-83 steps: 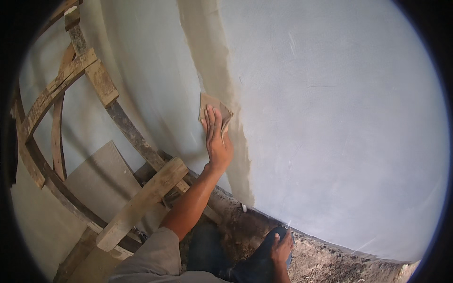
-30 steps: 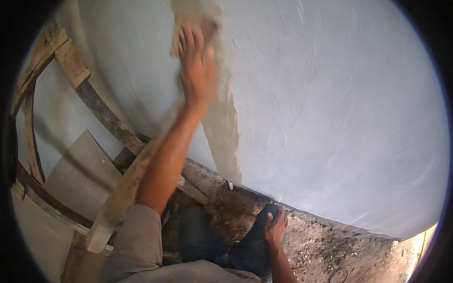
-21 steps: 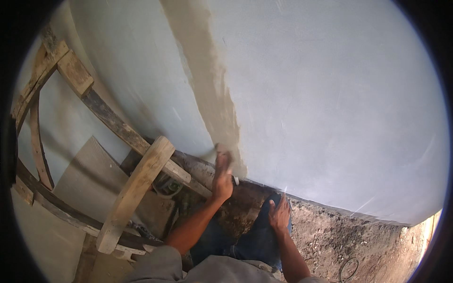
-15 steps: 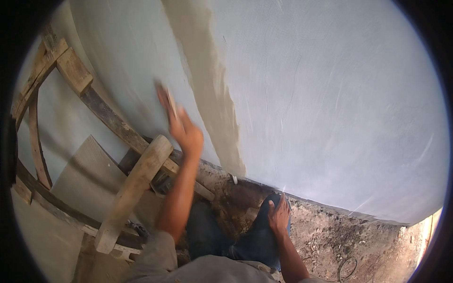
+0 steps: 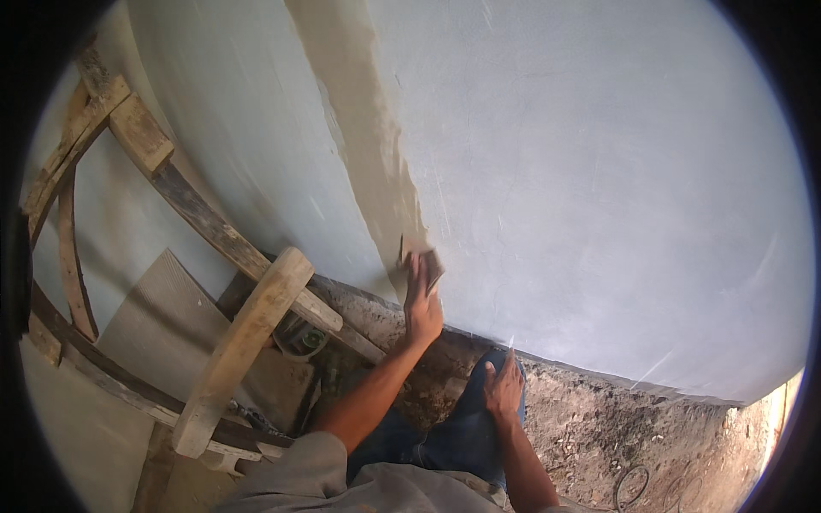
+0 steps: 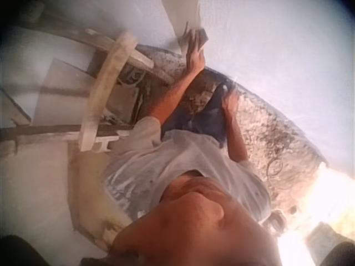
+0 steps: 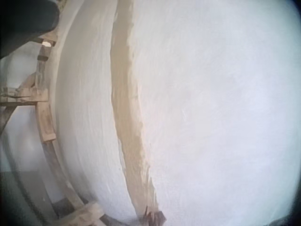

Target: The person applies plaster to a vertical seam on a wall using a trowel and then smooths the surface with a piece of sandpaper.

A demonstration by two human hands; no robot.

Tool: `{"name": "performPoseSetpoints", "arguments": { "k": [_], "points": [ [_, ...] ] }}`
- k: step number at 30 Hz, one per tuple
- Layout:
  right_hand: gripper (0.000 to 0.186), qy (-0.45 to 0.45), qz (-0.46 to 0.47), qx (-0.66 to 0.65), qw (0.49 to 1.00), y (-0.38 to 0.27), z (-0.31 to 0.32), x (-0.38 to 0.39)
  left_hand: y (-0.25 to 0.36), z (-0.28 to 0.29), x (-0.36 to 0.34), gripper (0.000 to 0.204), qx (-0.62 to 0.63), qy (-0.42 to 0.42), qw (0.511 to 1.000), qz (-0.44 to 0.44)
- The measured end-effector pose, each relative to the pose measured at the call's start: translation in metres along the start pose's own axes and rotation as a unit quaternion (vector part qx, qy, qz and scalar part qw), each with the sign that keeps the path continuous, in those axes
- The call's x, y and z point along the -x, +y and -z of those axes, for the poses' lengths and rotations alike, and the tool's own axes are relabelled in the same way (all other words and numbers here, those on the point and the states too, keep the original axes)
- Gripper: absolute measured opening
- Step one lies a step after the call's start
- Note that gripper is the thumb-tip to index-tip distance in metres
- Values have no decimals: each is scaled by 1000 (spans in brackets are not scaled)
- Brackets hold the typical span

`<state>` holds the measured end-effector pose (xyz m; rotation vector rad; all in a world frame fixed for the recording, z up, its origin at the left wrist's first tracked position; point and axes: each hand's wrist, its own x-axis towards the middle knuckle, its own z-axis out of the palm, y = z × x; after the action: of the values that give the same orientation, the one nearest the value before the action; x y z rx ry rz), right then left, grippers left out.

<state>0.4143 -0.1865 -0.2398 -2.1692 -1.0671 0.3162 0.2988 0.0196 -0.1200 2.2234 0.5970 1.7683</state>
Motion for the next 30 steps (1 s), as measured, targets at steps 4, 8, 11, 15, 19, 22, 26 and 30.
{"name": "performPoseSetpoints", "arguments": {
  "k": [4,8,11,15,19,22,26,30],
  "points": [
    [71,25,-9,18,999,7,9,-11,24,26,-58,54,-16,162,987,10],
    [69,25,3,24,999,12,17,6,41,81,-231,57,-42,200,972,-115],
    [68,25,8,10,1000,9,18,13,40,79,-296,61,-139,134,964,-181],
    [68,40,-25,10,999,12,27,15,33,25,-224,59,-134,109,973,-152],
    [69,37,1,-6,999,14,8,7,-4,4,-31,59,-34,-59,997,-36],
    [70,0,2,-1,1000,9,4,4,-8,39,74,59,28,-146,987,58],
    [70,27,7,6,1000,18,11,-6,32,57,-55,54,33,182,976,110],
    [70,9,4,26,1000,14,7,5,32,105,-255,56,-61,161,973,-151]
  ]
}}
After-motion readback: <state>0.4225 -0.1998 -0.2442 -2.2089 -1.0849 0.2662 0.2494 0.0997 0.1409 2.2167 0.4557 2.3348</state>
